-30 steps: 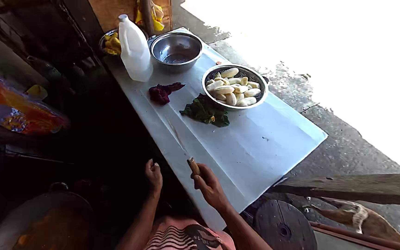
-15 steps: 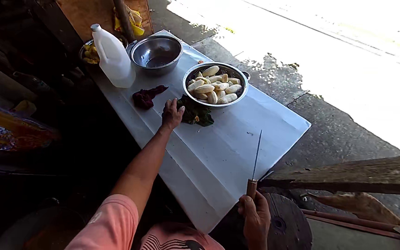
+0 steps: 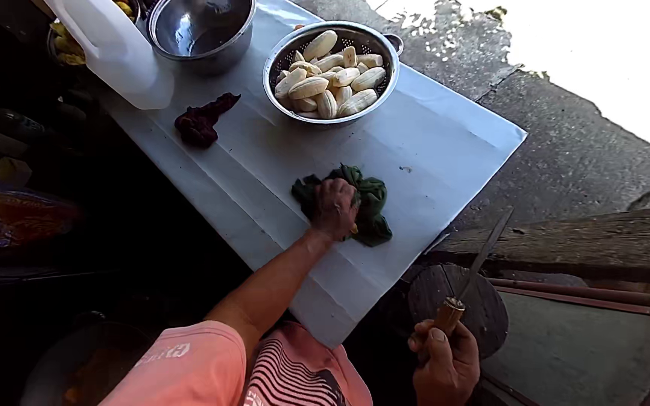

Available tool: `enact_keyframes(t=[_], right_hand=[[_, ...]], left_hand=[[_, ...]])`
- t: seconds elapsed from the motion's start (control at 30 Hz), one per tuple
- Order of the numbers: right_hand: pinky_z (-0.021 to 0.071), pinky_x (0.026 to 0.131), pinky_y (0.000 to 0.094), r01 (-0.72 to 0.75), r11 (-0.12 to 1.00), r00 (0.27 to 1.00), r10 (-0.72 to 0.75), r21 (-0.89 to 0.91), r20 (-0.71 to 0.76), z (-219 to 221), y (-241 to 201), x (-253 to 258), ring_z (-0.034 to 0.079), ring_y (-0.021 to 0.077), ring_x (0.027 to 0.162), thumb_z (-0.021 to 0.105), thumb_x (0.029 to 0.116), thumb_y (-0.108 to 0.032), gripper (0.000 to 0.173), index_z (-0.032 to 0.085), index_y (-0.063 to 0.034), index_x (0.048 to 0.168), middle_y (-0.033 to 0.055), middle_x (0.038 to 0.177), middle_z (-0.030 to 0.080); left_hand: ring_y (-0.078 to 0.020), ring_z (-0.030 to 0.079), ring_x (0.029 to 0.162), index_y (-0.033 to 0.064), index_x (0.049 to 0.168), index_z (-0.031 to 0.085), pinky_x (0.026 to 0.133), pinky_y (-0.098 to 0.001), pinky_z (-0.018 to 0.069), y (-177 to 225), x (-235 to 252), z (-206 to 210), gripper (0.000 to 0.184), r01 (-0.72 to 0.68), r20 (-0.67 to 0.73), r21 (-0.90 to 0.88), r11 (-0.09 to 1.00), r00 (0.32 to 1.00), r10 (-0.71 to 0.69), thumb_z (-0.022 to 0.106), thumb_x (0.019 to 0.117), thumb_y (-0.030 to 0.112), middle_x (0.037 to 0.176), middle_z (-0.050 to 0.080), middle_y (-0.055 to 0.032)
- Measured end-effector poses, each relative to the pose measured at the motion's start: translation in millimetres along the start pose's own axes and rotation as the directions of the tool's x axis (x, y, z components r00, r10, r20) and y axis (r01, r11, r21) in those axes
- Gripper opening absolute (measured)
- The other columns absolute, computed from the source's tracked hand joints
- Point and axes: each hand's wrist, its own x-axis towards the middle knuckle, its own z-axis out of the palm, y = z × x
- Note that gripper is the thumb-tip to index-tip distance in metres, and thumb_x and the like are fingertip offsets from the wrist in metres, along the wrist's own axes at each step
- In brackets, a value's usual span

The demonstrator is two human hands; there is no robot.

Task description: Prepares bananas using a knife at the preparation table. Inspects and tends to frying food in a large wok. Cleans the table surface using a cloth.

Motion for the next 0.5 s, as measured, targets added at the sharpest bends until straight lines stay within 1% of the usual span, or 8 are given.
enact_keyframes(t=[0.03, 0.1, 0.17, 0.2, 0.27, 0.37, 0.43, 0.5], right_hand=[[0.0528, 0.051, 0.0185, 0.019, 0.999, 1.000, -0.019, 0.031, 0.008, 9.2, -4.8, 6.9, 0.060, 0.0051, 0.059, 0.048, 0.1024, -0.015, 0.022, 0.051, -0.0070, 0.123, -0.0044, 0.087, 0.067], [0.0538, 0.052, 0.0195, 0.054, 0.993, 0.997, -0.059, 0.105, 0.043, 28.5, -19.3, 18.0, 0.061, 0.0056, 0.060, 0.050, 0.1029, -0.017, 0.022, 0.053, -0.0088, 0.123, -0.0043, 0.087, 0.068], [0.0546, 0.053, 0.0202, 0.101, 0.983, 0.990, -0.114, 0.151, 0.084, 38.9, -38.8, 24.8, 0.062, 0.0063, 0.060, 0.051, 0.1034, -0.019, 0.023, 0.052, -0.0099, 0.124, -0.0040, 0.087, 0.069], [0.0547, 0.053, 0.0203, 0.137, 0.977, 0.983, -0.155, 0.163, 0.103, 39.9, -48.7, 29.1, 0.063, 0.0067, 0.061, 0.053, 0.1035, -0.021, 0.023, 0.053, -0.0112, 0.125, -0.0038, 0.087, 0.069], [0.0553, 0.055, 0.0203, 0.214, 0.964, 0.963, -0.235, 0.158, 0.132, 33.5, -65.9, 34.4, 0.064, 0.0071, 0.064, 0.058, 0.1031, -0.024, 0.024, 0.056, -0.0148, 0.126, -0.0039, 0.090, 0.071], [0.0556, 0.056, 0.0199, 0.262, 0.958, 0.952, -0.276, 0.115, 0.134, 15.3, -79.7, 31.4, 0.065, 0.0067, 0.067, 0.062, 0.1022, -0.028, 0.026, 0.060, -0.0193, 0.127, -0.0047, 0.093, 0.071], [0.0550, 0.055, 0.0201, 0.239, 0.968, 0.965, -0.245, 0.069, 0.090, 3.9, -77.6, 21.4, 0.064, 0.0070, 0.066, 0.062, 0.1016, -0.029, 0.027, 0.060, -0.0189, 0.127, -0.0041, 0.092, 0.071], [0.0539, 0.055, 0.0205, 0.187, 0.982, 0.981, -0.189, 0.032, 0.048, -0.2, -68.3, 8.3, 0.062, 0.0072, 0.065, 0.061, 0.1018, -0.029, 0.029, 0.058, -0.0164, 0.127, -0.0034, 0.090, 0.069]], left_hand=[[-0.0340, 0.058, 0.122, 0.0085, 0.110, 0.074, 0.106, -0.0570, 0.0422, 33.9, -34.9, 15.6, 0.028, -0.100, 0.022, -0.039, 0.994, 0.995, 0.101, 0.065, 0.0977, 0.031, 0.120, 0.068, -0.0130], [-0.0311, 0.060, 0.122, 0.0099, 0.109, 0.075, 0.107, -0.0548, 0.0414, 84.0, -82.3, 27.4, 0.028, -0.241, 0.200, -0.229, 0.943, 0.936, 0.288, 0.060, 0.1006, 0.032, 0.119, 0.070, -0.0103], [-0.0345, 0.061, 0.118, 0.0039, 0.107, 0.074, 0.102, -0.0548, 0.0431, 103.2, -97.1, 13.6, 0.030, -0.244, 0.300, -0.425, 0.872, 0.870, 0.390, 0.059, 0.1005, 0.029, 0.115, 0.070, -0.0151], [-0.0360, 0.061, 0.117, 0.0010, 0.108, 0.073, 0.101, -0.0554, 0.0443, 99.7, -94.2, -3.2, 0.032, -0.208, 0.311, -0.470, 0.858, 0.870, 0.382, 0.059, 0.1014, 0.029, 0.114, 0.070, -0.0174], [-0.0334, 0.064, 0.115, 0.0000, 0.107, 0.074, 0.100, -0.0538, 0.0472, 66.1, -81.5, -47.2, 0.034, -0.119, 0.251, -0.479, 0.870, 0.931, 0.266, 0.058, 0.1029, 0.029, 0.111, 0.072, -0.0163], [-0.0282, 0.067, 0.109, 0.0032, 0.107, 0.075, 0.098, -0.0503, 0.0512, -37.1, -57.7, -117.7, 0.030, -0.004, 0.043, -0.346, 0.938, 0.999, 0.020, 0.059, 0.1036, 0.029, 0.108, 0.072, -0.0132], [-0.0365, 0.060, 0.123, 0.0034, 0.122, 0.071, 0.107, -0.0571, 0.0454, -116.3, -36.3, -161.6, 0.036, 0.191, -0.014, -0.201, 0.961, 0.980, -0.197, 0.059, 0.1031, 0.032, 0.126, 0.066, -0.0211], [-0.0489, 0.033, 0.146, 0.0131, 0.150, 0.052, 0.115, -0.0693, 0.0299, -184.3, -17.6, -182.5, 0.057, 0.417, 0.004, -0.034, 0.908, 0.909, -0.417, 0.056, 0.1027, 0.045, 0.160, 0.034, -0.0271]])
